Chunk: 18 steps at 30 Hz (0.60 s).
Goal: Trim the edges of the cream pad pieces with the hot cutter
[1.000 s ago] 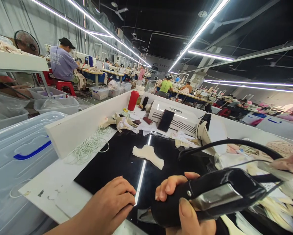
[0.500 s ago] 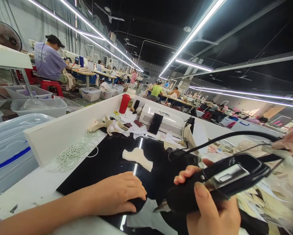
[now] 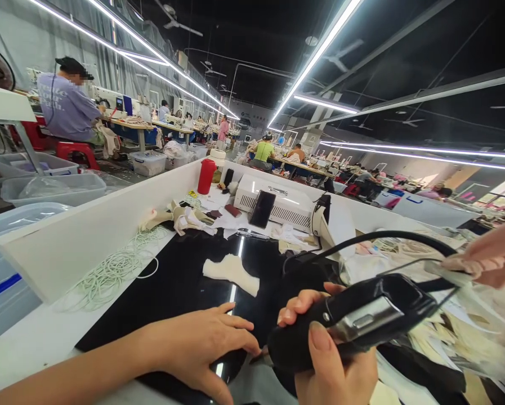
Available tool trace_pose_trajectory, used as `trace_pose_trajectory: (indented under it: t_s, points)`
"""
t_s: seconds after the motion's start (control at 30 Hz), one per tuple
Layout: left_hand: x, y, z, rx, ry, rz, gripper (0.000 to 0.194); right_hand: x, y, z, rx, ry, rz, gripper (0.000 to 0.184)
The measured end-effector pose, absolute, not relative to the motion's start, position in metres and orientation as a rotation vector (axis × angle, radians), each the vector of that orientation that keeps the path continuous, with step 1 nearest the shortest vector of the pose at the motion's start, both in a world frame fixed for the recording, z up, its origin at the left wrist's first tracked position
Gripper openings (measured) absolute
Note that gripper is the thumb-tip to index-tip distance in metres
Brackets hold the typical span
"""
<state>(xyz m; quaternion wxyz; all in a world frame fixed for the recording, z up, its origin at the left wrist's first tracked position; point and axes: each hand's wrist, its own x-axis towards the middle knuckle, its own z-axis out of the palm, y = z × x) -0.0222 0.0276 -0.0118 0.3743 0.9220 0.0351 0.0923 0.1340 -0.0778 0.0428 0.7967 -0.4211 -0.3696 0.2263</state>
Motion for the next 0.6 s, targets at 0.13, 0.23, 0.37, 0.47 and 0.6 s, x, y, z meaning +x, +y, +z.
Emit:
trace_pose_trajectory:
  t_s: [0.13,0.23,0.37,0.47,0.6]
  points:
    - [-0.0207,0.0249,-0.01,2.354,0.119,0.226,0.073,0.1344,-0.0765,0.0409,-0.888,-0.797,0.486,0.041]
    - [-0.0199,0.0228,-0.0076,2.351,0.13,0.22,0.071,0.136,-0.0763,0.0399,-0.881,-0.812,0.49,0.04]
    - [-0.0199,0.0221,-0.0067,2.348,0.125,0.233,0.07,0.136,-0.0758,0.0384,-0.877,-0.795,0.496,0.039]
    - [-0.0205,0.0222,-0.0066,2.341,0.117,0.237,0.071,0.1379,-0.075,0.037,-0.891,-0.79,0.493,0.036]
    - [-0.0215,0.0232,-0.0071,2.342,0.124,0.226,0.075,0.1395,-0.0764,0.0368,-0.835,-0.874,0.5,0.031]
